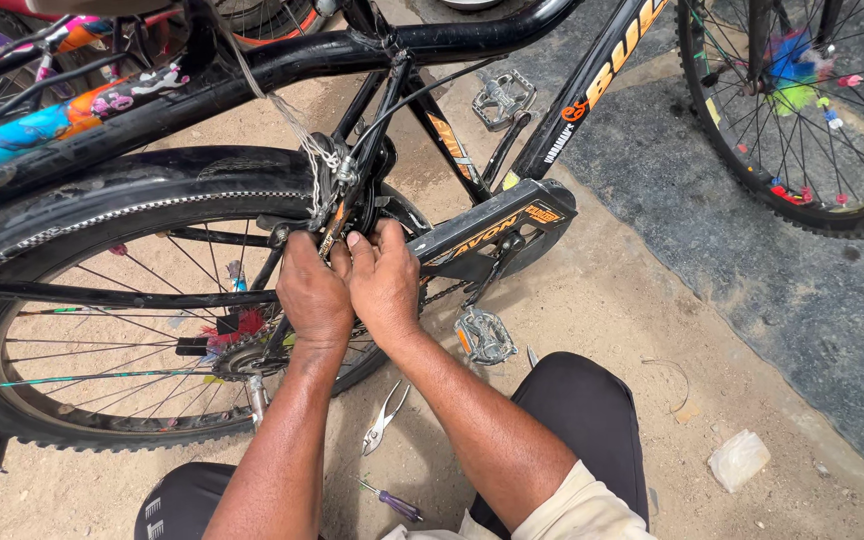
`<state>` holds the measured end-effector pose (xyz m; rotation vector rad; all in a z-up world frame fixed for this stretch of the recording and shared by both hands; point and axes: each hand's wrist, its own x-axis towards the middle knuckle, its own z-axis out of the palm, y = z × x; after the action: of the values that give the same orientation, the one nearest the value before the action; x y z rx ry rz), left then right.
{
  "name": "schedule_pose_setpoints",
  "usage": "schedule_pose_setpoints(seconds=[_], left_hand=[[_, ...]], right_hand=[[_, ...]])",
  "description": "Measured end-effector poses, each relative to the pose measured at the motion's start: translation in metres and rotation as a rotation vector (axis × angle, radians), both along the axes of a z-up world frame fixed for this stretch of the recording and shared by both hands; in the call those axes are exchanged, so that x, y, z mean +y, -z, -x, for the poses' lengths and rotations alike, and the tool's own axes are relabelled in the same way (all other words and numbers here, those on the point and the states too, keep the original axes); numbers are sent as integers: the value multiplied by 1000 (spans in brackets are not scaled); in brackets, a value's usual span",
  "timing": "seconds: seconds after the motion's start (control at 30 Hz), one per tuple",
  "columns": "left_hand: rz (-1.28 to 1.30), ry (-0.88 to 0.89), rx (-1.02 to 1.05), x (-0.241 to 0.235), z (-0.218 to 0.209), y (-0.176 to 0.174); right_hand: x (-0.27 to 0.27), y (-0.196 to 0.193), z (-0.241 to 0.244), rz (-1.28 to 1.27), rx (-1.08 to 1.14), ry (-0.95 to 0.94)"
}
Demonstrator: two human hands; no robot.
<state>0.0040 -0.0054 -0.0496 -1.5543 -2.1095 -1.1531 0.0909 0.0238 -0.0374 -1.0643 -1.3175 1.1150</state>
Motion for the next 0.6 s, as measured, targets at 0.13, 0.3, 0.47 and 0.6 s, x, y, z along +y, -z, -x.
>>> schedule_pose_setpoints(seconds=[0.13,0.3,0.47,0.6], left_hand=[[2,-20,68,1,2,6],[-32,-8,17,0,-1,0],[-34,59,8,-2,1,-6],[-22,94,-1,-8,4,-5]], right_hand=[[1,3,-4,-28,-56,-16],[3,1,-7,-51,-41,-30],[7,-1,-10,0,-162,-72],[5,2,-9,-112,-168,-26]])
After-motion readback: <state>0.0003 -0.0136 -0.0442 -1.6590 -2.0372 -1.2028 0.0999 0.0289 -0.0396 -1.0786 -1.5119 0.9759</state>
